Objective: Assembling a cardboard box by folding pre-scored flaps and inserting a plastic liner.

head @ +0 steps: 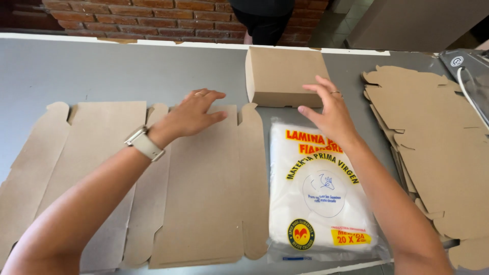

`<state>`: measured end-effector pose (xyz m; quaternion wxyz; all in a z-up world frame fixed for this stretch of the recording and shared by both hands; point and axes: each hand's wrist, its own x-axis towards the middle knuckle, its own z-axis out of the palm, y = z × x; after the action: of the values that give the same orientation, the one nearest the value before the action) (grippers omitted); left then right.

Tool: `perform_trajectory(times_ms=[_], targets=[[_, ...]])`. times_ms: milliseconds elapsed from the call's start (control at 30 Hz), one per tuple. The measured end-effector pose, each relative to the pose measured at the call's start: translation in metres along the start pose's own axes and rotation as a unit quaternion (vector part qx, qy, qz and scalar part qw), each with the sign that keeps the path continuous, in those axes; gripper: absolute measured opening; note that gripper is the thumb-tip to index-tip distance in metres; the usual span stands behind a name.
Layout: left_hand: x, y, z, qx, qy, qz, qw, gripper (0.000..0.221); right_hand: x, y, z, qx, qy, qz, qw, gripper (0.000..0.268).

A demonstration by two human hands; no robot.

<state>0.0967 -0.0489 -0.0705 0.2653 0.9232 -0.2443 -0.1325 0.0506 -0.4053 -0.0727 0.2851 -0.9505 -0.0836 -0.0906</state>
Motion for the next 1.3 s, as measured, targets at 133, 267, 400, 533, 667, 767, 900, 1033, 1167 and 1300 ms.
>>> perform_trajectory(times_ms=[133, 267, 400, 533, 667, 767, 900, 1033, 1167, 1300], targets=[[-0.055, -0.068, -0.007, 0.099, 0.005, -0.076, 0.992, 0.069, -0.035, -0.068, 0.025, -0.018, -0.098, -0.064, 0.993, 0.050], [-0.096, -0.118, -0.006, 0.134, 0.005, -0.120, 0.984, 0.080, -0.074, -0.146, 0.054, -0.132, -0.284, -0.117, 0.942, 0.064], [-0.132, -0.123, -0.014, 0.118, 0.005, -0.066, 0.991, 0.083, -0.112, -0.207, 0.085, -0.155, -0.388, -0.185, 0.890, 0.073], [-0.129, -0.155, -0.024, 0.135, 0.027, -0.023, 0.990, 0.085, -0.142, -0.243, 0.116, -0.159, -0.420, -0.163, 0.879, 0.081], [-0.090, -0.200, -0.033, 0.155, 0.034, -0.008, 0.987, 0.092, -0.166, -0.252, 0.151, -0.188, -0.343, -0.205, 0.897, 0.103], [-0.073, -0.213, -0.036, 0.149, 0.041, 0.018, 0.988, 0.083, -0.179, -0.252, 0.173, -0.183, -0.286, -0.232, 0.912, 0.100], [-0.061, -0.225, -0.033, 0.185, 0.082, 0.036, 0.979, 0.071, -0.189, -0.258, 0.183, -0.191, -0.255, -0.233, 0.919, 0.088], [-0.073, -0.227, -0.040, 0.134, 0.043, 0.043, 0.989, 0.066, -0.201, -0.257, 0.192, -0.244, -0.228, -0.274, 0.902, 0.091], [-0.082, -0.226, -0.032, 0.161, 0.118, 0.000, 0.980, 0.067, -0.194, -0.275, 0.185, -0.221, -0.271, -0.223, 0.910, 0.085], [-0.074, -0.226, -0.026, 0.157, 0.152, -0.024, 0.975, 0.076, -0.190, -0.278, 0.182, -0.215, -0.310, -0.205, 0.903, 0.086]])
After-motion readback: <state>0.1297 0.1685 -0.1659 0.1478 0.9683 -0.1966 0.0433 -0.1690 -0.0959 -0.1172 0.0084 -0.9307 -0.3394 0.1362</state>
